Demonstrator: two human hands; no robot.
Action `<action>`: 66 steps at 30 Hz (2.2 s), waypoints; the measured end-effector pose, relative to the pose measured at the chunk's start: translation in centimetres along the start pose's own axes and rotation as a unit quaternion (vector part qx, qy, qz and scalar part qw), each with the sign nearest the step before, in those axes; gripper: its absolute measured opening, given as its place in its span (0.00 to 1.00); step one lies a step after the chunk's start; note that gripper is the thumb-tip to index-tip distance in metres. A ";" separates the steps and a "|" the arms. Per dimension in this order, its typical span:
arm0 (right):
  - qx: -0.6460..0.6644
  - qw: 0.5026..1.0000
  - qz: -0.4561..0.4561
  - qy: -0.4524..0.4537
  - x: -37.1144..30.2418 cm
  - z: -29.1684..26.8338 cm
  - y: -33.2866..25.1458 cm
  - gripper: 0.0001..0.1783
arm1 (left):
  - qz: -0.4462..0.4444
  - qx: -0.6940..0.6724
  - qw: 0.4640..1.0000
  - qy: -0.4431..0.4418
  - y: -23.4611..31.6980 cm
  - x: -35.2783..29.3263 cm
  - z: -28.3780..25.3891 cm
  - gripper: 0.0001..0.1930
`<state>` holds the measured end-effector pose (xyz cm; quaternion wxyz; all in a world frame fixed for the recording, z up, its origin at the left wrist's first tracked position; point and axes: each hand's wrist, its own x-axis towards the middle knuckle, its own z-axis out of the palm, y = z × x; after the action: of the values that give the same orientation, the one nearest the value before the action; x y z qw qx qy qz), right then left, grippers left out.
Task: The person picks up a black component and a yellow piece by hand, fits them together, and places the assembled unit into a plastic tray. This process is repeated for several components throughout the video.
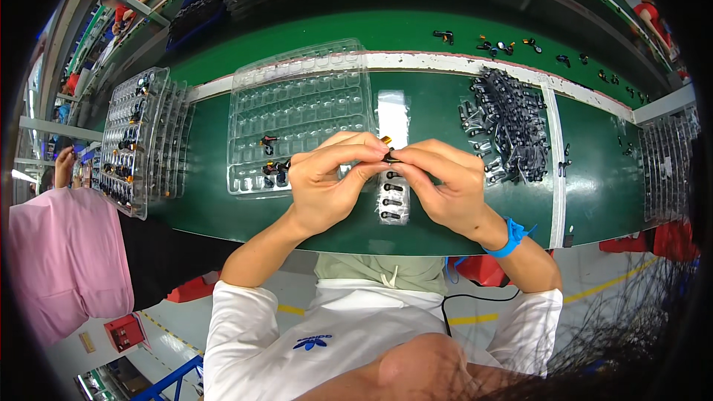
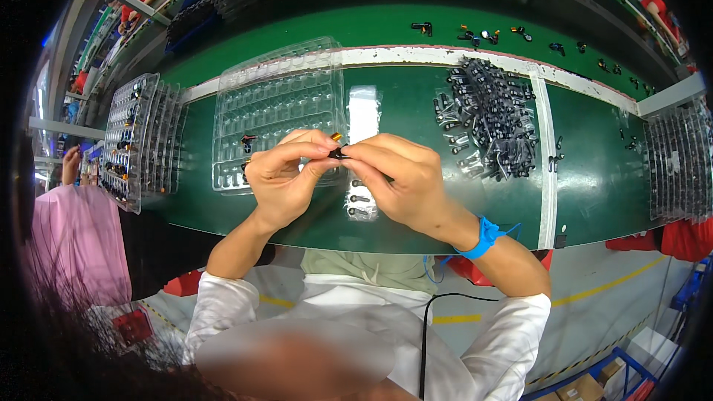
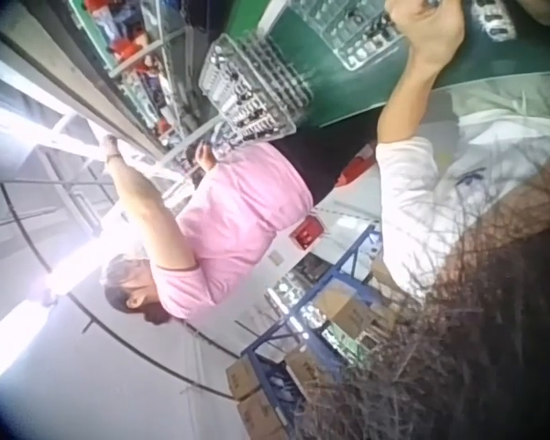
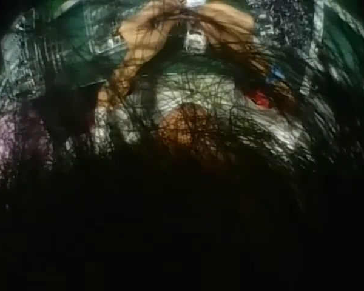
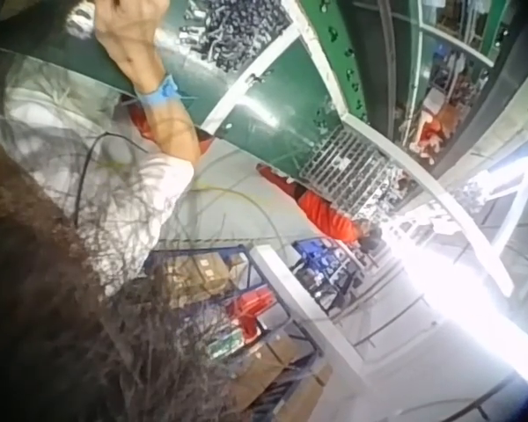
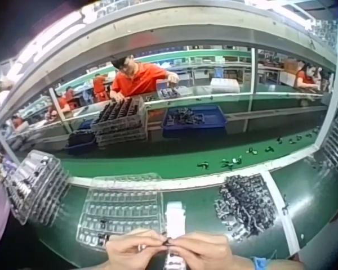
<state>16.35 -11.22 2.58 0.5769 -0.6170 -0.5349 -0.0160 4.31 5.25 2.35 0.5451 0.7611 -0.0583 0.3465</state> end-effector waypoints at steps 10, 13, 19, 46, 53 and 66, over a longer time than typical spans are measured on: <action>0.388 0.859 0.332 -0.043 -0.1 -0.3 1.2 0.09 | -0.105 -0.098 0.990 0.002 -0.6 0.9 -0.6 0.16; 0.411 0.840 0.349 -0.061 0.2 -0.4 1.3 0.11 | -0.099 -0.088 0.991 0.003 -0.7 0.5 -0.7 0.18; 0.435 0.817 0.370 -0.075 0.1 -0.7 1.9 0.14 | -0.106 -0.041 0.993 -0.028 -0.3 0.8 -0.8 0.19; -0.255 0.933 -0.072 -0.242 -1.5 -0.2 2.4 0.11 | -0.121 0.496 0.851 -0.122 2.3 -1.5 -7.3 0.11; -0.064 0.993 0.016 -0.099 -0.1 -0.6 1.9 0.11 | -0.158 0.425 0.886 -0.093 2.7 -0.9 -6.8 0.12; 0.017 0.999 -0.021 0.024 0.6 -0.7 0.9 0.10 | -0.196 -0.120 0.973 -0.038 -0.8 1.8 -2.0 0.11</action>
<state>17.63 -11.13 2.51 0.5993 -0.5952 -0.5343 -0.0343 5.07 7.83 3.10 0.6870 0.6995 0.0301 0.1947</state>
